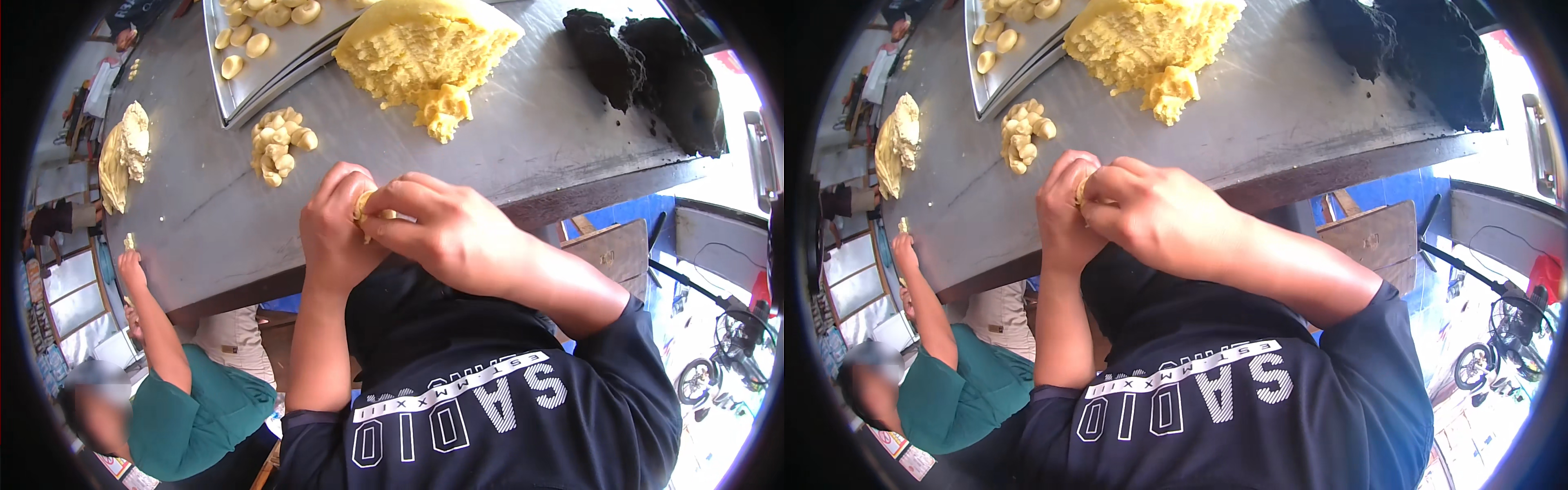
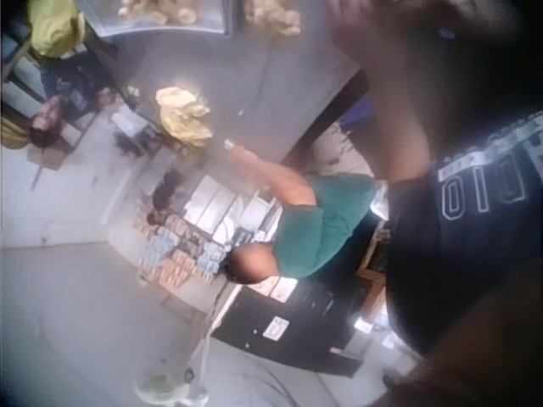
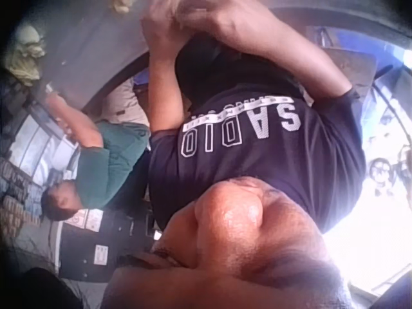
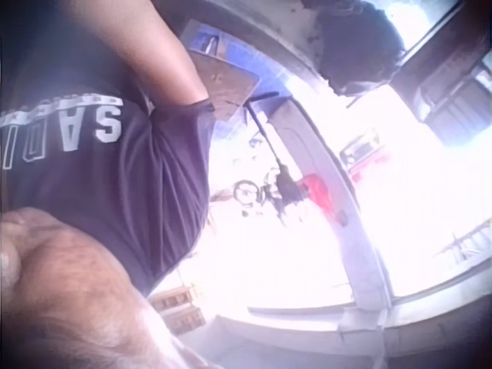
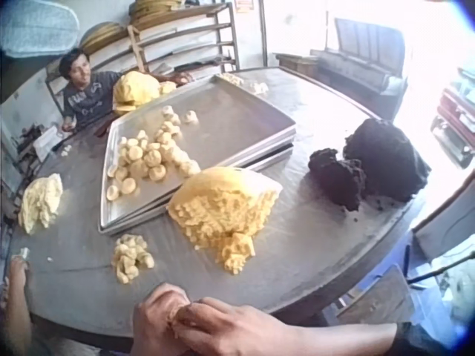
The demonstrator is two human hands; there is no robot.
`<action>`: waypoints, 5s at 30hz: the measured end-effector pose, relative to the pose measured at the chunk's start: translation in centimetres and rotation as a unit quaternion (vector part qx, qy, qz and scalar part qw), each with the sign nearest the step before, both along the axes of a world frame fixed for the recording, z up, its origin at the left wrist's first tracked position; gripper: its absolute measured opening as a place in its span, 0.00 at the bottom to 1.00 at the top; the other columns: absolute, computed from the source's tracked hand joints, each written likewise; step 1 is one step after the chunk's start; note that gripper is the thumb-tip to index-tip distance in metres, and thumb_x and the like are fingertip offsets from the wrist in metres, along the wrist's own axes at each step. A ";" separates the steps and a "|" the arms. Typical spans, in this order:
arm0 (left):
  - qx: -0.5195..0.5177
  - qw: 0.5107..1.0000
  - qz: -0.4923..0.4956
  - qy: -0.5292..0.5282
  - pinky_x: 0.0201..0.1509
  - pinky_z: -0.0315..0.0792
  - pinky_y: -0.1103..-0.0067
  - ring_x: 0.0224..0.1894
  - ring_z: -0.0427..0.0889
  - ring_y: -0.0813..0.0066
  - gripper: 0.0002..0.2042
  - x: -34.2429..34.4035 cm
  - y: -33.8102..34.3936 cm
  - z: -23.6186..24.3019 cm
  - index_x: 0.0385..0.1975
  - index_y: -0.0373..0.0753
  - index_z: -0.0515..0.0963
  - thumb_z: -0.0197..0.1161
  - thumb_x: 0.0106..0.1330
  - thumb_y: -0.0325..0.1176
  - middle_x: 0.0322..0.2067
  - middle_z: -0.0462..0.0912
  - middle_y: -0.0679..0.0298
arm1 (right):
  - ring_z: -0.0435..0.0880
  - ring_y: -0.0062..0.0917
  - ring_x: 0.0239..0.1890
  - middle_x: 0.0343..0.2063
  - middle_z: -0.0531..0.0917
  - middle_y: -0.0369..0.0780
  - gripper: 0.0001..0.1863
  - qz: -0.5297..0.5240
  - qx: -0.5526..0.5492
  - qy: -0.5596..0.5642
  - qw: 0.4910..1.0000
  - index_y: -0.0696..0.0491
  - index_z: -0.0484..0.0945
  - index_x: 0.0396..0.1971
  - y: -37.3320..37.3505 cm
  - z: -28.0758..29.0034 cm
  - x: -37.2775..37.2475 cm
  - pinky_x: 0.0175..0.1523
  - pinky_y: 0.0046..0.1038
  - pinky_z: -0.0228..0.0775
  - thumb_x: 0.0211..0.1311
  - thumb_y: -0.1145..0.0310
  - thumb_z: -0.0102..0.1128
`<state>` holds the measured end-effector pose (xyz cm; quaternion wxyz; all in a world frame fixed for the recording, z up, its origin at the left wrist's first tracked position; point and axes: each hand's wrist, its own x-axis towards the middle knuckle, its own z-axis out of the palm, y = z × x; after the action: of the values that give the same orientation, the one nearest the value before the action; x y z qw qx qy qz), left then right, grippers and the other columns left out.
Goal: The person pinches off small pieces of yellow dough from a larger mass, rolls them into balls between their palms, and places them onto a metal tray.
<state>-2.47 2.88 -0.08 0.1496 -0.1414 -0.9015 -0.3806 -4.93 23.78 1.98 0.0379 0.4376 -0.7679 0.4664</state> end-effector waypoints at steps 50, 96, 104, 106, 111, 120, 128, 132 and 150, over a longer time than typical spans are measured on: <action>0.052 0.991 -0.068 -0.105 0.33 0.78 0.64 0.26 0.83 0.55 0.32 2.0 -0.4 0.0 0.26 0.41 0.76 0.98 0.41 0.50 0.23 0.81 0.62 | 0.89 0.46 0.47 0.42 0.84 0.43 0.21 -0.079 0.014 -0.097 0.992 0.55 0.81 0.46 -1.7 1.6 -0.9 0.54 0.44 0.84 0.56 0.73 0.83; 0.013 0.991 -0.091 -0.098 0.61 0.89 0.70 0.48 0.95 0.64 0.28 1.6 -5.5 1.4 0.77 0.34 0.80 0.73 0.78 0.21 0.50 0.97 0.55 | 0.92 0.41 0.48 0.45 0.87 0.42 0.08 -0.132 0.189 0.099 0.968 0.53 0.90 0.43 3.1 0.4 -6.9 0.55 0.41 0.86 0.66 0.76 0.67; 0.212 0.961 0.001 -0.177 0.59 0.83 0.79 0.45 0.90 0.80 0.25 3.2 -5.4 -1.0 0.72 0.32 0.85 0.79 0.76 0.25 0.43 0.96 0.61 | 0.88 0.38 0.56 0.51 0.87 0.40 0.13 -0.180 0.203 0.090 0.958 0.53 0.91 0.49 3.9 -0.8 -5.4 0.58 0.39 0.84 0.65 0.74 0.73; 0.126 0.986 0.031 -0.103 0.61 0.85 0.76 0.50 0.94 0.73 0.26 3.7 -4.8 -0.6 0.71 0.30 0.85 0.80 0.75 0.26 0.43 0.96 0.59 | 0.87 0.42 0.60 0.50 0.86 0.42 0.10 -0.096 0.179 0.007 0.979 0.53 0.90 0.47 4.5 -0.1 -5.2 0.62 0.41 0.84 0.66 0.73 0.70; -0.044 0.998 0.047 0.010 0.72 0.81 0.60 0.55 0.95 0.52 0.32 4.0 -3.1 -0.9 0.74 0.29 0.81 0.83 0.70 0.29 0.57 0.96 0.50 | 0.88 0.45 0.59 0.56 0.89 0.43 0.15 -0.193 0.112 0.053 0.973 0.53 0.92 0.52 3.0 -1.6 -2.4 0.65 0.42 0.84 0.66 0.74 0.74; 0.005 1.000 -0.025 0.004 0.65 0.91 0.65 0.62 0.93 0.49 0.20 4.2 -5.6 -1.1 0.60 0.33 0.83 0.78 0.71 0.18 0.73 0.81 0.46 | 0.90 0.41 0.59 0.57 0.91 0.41 0.18 -0.198 0.139 0.090 0.966 0.53 0.94 0.55 6.0 -1.5 -4.0 0.65 0.42 0.85 0.65 0.72 0.78; 0.020 0.988 0.021 -0.155 0.57 0.81 0.69 0.50 0.84 0.71 0.09 1.8 -5.8 1.1 0.47 0.36 0.82 0.76 0.79 0.29 0.55 0.85 0.59 | 0.89 0.36 0.59 0.56 0.90 0.38 0.15 -0.193 0.193 0.104 0.956 0.52 0.93 0.52 5.3 -1.3 -5.2 0.62 0.38 0.86 0.67 0.72 0.72; 0.061 0.955 0.036 -0.287 0.51 0.81 0.75 0.44 0.84 0.75 0.07 -1.2 -4.8 4.5 0.45 0.37 0.81 0.72 0.82 0.32 0.44 0.88 0.63 | 0.88 0.35 0.58 0.54 0.89 0.38 0.11 -0.160 0.206 0.137 0.956 0.52 0.92 0.47 1.6 0.2 -6.3 0.60 0.36 0.86 0.67 0.72 0.69; 0.044 0.978 -0.022 -0.202 0.54 0.86 0.73 0.49 0.92 0.69 0.10 2.4 -7.8 1.6 0.50 0.35 0.81 0.75 0.77 0.22 0.48 0.91 0.60 | 0.87 0.34 0.55 0.50 0.85 0.37 0.10 -0.158 0.190 0.160 0.956 0.52 0.89 0.42 4.4 -0.8 -4.8 0.56 0.37 0.88 0.62 0.72 0.67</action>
<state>-0.04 -4.90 1.49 -0.0384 -0.0751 -0.8923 -0.4435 -9.75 28.17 1.19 0.1493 0.3782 -0.8858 0.2238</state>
